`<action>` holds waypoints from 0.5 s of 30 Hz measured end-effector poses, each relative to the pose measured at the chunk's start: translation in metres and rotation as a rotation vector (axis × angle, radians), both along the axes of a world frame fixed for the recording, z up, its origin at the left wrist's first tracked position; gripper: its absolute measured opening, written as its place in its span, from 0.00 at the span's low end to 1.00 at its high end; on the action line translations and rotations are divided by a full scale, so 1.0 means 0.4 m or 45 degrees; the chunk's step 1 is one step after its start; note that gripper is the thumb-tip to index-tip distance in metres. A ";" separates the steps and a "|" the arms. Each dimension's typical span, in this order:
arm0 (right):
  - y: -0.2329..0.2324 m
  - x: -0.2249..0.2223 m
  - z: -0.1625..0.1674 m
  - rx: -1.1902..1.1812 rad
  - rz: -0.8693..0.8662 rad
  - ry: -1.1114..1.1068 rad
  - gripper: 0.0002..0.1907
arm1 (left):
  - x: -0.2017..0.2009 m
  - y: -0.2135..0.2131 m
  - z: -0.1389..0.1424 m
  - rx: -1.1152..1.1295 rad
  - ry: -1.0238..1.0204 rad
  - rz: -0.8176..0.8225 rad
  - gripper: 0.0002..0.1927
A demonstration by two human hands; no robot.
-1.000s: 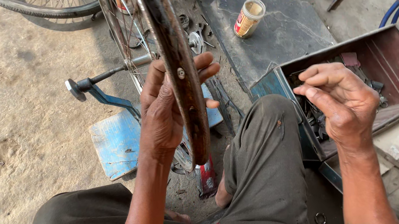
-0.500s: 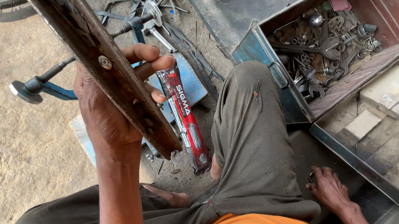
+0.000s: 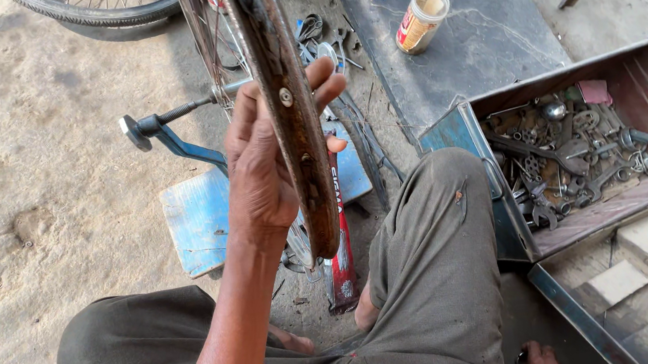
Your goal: The person sits on the ground and repairs a bicycle wheel mounted on a truing stand. They insert new spokes into the rim and hub, then attach and tighten nipples onto the spoke ends. The person repeatedly rotates the wheel to access different spokes and continues the process of inserting and securing them.
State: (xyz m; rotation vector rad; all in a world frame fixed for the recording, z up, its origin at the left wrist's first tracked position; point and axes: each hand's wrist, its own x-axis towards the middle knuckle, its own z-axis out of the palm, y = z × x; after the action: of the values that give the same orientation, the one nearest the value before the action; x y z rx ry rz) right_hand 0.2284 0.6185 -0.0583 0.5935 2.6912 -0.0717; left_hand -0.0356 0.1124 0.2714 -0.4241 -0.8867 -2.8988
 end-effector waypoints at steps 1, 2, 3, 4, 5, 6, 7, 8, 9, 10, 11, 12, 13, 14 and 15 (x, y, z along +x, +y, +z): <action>0.006 0.001 -0.004 -0.048 0.028 0.082 0.33 | 0.000 -0.002 0.000 -0.027 0.001 0.003 0.15; 0.004 -0.004 -0.003 -0.004 0.030 0.050 0.32 | -0.003 -0.002 0.002 -0.033 -0.009 -0.013 0.16; 0.006 -0.010 -0.001 -0.023 0.025 0.069 0.31 | -0.006 0.000 0.003 -0.038 -0.017 -0.028 0.17; 0.005 -0.021 0.001 -0.044 0.010 0.069 0.31 | -0.009 0.001 0.005 -0.045 -0.021 -0.045 0.18; 0.004 -0.032 0.002 -0.081 -0.015 0.078 0.30 | -0.011 0.001 0.007 -0.029 0.014 -0.056 0.18; 0.000 -0.048 0.009 -0.137 -0.049 0.093 0.29 | -0.011 0.001 0.008 -0.014 0.044 -0.065 0.19; -0.009 -0.062 0.018 -0.195 -0.086 0.111 0.29 | -0.011 0.000 0.008 -0.001 0.076 -0.077 0.20; -0.018 -0.081 0.029 -0.283 -0.136 0.148 0.28 | -0.011 -0.001 0.009 -0.005 0.047 -0.060 0.18; -0.030 -0.097 0.040 -0.385 -0.193 0.192 0.27 | -0.009 -0.002 0.008 -0.007 0.016 -0.042 0.17; -0.047 -0.098 0.049 -0.499 -0.249 0.237 0.27 | -0.008 -0.001 0.007 -0.006 -0.023 -0.023 0.16; -0.061 -0.099 0.059 -0.618 -0.311 0.291 0.26 | -0.008 -0.001 0.006 -0.016 -0.021 -0.037 0.17; -0.072 -0.104 0.070 -0.731 -0.359 0.361 0.25 | -0.012 0.002 0.004 -0.026 -0.018 -0.050 0.19; -0.078 -0.114 0.082 -0.853 -0.415 0.434 0.25 | -0.016 0.004 0.002 -0.039 -0.011 -0.065 0.21; -0.082 -0.130 0.095 -0.962 -0.449 0.518 0.24 | -0.020 0.006 0.000 -0.030 0.012 -0.061 0.21; -0.080 -0.151 0.113 -1.044 -0.456 0.605 0.23 | -0.021 0.007 -0.004 -0.019 0.032 -0.055 0.21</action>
State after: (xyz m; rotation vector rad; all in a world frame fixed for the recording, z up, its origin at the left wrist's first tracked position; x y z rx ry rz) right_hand 0.1678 0.5867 -0.0132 0.8285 2.5780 -1.4809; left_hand -0.0440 0.1152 0.2697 -0.4862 -0.9077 -2.9204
